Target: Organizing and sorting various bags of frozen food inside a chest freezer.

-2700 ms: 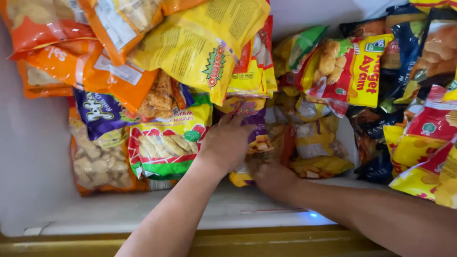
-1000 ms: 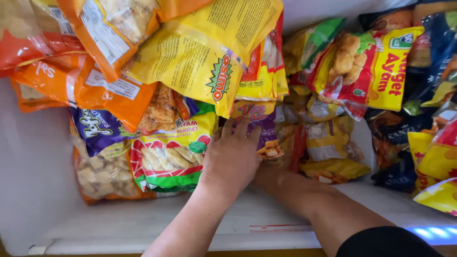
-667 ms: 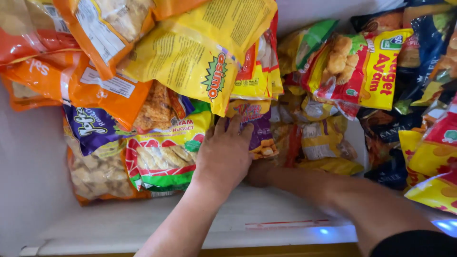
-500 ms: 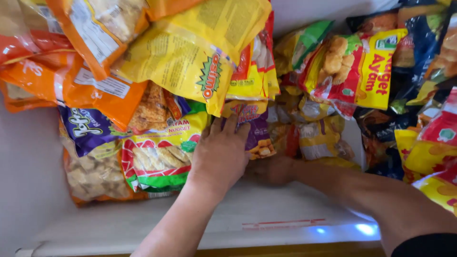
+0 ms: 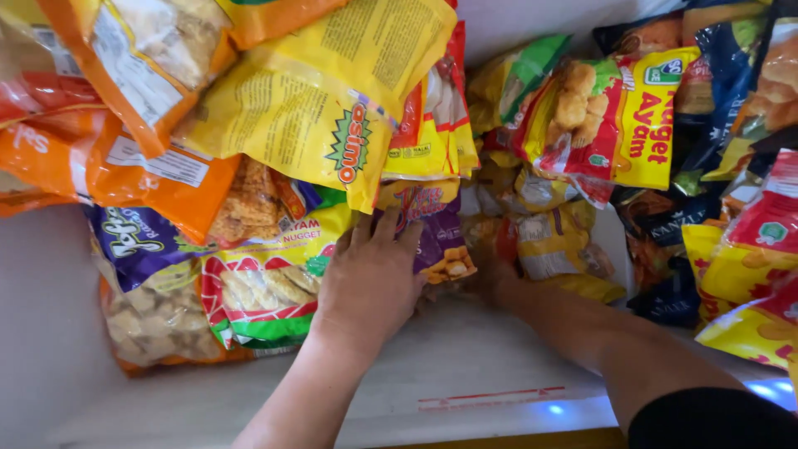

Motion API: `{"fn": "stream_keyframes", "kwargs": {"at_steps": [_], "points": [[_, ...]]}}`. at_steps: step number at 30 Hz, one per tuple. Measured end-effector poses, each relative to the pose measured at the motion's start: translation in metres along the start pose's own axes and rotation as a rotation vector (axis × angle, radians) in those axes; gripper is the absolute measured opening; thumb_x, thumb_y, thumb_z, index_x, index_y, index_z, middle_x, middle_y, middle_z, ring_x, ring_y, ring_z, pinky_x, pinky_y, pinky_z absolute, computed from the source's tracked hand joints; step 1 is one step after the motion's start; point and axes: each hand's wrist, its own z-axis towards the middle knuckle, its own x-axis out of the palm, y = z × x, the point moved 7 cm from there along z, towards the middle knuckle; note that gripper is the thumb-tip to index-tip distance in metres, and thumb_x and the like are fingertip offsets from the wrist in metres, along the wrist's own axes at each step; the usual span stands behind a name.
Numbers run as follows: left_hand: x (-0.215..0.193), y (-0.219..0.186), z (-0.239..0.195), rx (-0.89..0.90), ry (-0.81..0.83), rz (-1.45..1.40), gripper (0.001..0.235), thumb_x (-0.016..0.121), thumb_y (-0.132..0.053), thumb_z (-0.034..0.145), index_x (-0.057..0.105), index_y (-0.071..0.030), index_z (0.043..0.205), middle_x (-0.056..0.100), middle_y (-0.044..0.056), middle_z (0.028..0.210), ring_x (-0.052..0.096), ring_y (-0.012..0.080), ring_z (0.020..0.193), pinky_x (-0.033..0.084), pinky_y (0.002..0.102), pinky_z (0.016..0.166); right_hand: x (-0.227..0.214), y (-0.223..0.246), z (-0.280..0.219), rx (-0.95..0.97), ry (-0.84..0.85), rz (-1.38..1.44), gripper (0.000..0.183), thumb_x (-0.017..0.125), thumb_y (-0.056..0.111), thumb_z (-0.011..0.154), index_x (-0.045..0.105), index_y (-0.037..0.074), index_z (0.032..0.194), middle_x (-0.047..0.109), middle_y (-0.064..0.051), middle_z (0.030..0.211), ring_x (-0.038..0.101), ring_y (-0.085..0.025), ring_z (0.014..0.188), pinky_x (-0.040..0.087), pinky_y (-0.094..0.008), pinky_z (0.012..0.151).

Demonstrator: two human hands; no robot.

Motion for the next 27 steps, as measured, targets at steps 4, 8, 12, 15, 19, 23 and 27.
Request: {"fn": "stream_keyframes", "kwargs": {"at_steps": [4, 8, 12, 15, 19, 23, 27], "points": [[0.002, -0.001, 0.001, -0.004, 0.034, 0.011, 0.066, 0.08, -0.033, 0.076, 0.06, -0.012, 0.135, 0.051, 0.016, 0.145, 0.049, 0.039, 0.129, 0.044, 0.05, 0.104, 0.005, -0.024, -0.007, 0.075, 0.123, -0.195, 0.065, 0.046, 0.04, 0.102, 0.025, 0.03, 0.163, 0.017, -0.016, 0.171, 0.008, -0.05, 0.156, 0.013, -0.079, 0.114], [0.006, -0.005, -0.002, 0.005, 0.054, 0.012, 0.069, 0.08, -0.033, 0.076, 0.059, -0.013, 0.138, 0.051, 0.017, 0.147, 0.049, 0.039, 0.131, 0.043, 0.05, 0.104, 0.009, -0.041, 0.002, 0.212, -0.09, -0.041, 0.077, 0.054, 0.042, 0.095, 0.022, 0.02, 0.162, 0.011, -0.018, 0.17, 0.007, -0.047, 0.151, 0.013, -0.079, 0.109], [0.006, -0.008, 0.002, 0.024, 0.045, 0.015, 0.071, 0.081, -0.033, 0.073, 0.059, -0.014, 0.138, 0.049, 0.016, 0.149, 0.047, 0.0408, 0.136, 0.041, 0.05, 0.104, 0.011, -0.077, 0.012, 0.334, -0.425, 0.006, 0.073, 0.06, 0.033, 0.087, 0.034, 0.018, 0.154, 0.028, -0.017, 0.16, 0.026, -0.043, 0.142, 0.027, -0.069, 0.111], [0.013, -0.014, 0.002, 0.059, 0.048, 0.011, 0.067, 0.08, -0.033, 0.075, 0.059, -0.014, 0.136, 0.049, 0.015, 0.15, 0.045, 0.0392, 0.136, 0.041, 0.051, 0.106, -0.006, -0.107, 0.001, 0.409, -0.766, 0.068, 0.072, 0.065, 0.03, 0.078, 0.048, 0.003, 0.143, 0.052, -0.018, 0.141, 0.047, -0.037, 0.131, 0.04, -0.057, 0.109], [0.031, -0.026, 0.003, 0.131, 0.064, -0.007, 0.064, 0.079, -0.033, 0.077, 0.058, -0.014, 0.135, 0.049, 0.014, 0.149, 0.043, 0.0385, 0.137, 0.04, 0.053, 0.107, 0.002, -0.138, 0.006, 0.438, -0.758, 0.141, 0.064, 0.065, 0.029, 0.079, 0.051, 0.003, 0.136, 0.055, -0.019, 0.136, 0.05, -0.038, 0.125, 0.042, -0.056, 0.105], [0.05, -0.031, 0.0, 0.22, 0.069, -0.076, 0.069, 0.079, -0.032, 0.076, 0.057, -0.017, 0.14, 0.044, 0.016, 0.154, 0.038, 0.0412, 0.14, 0.039, 0.053, 0.108, 0.01, -0.164, 0.002, 0.469, -0.728, 0.236, 0.053, 0.066, 0.028, 0.08, 0.057, 0.004, 0.127, 0.059, -0.02, 0.128, 0.054, -0.038, 0.119, 0.045, -0.056, 0.099], [0.053, -0.031, 0.006, 0.252, 0.025, -0.062, 0.071, 0.08, -0.033, 0.074, 0.056, -0.017, 0.139, 0.041, 0.018, 0.156, 0.033, 0.0446, 0.144, 0.038, 0.054, 0.109, 0.017, -0.204, 0.01, 0.512, -0.712, 0.327, 0.043, 0.066, 0.026, 0.081, 0.062, 0.005, 0.118, 0.063, -0.021, 0.12, 0.059, -0.039, 0.112, 0.048, -0.055, 0.094]]}}
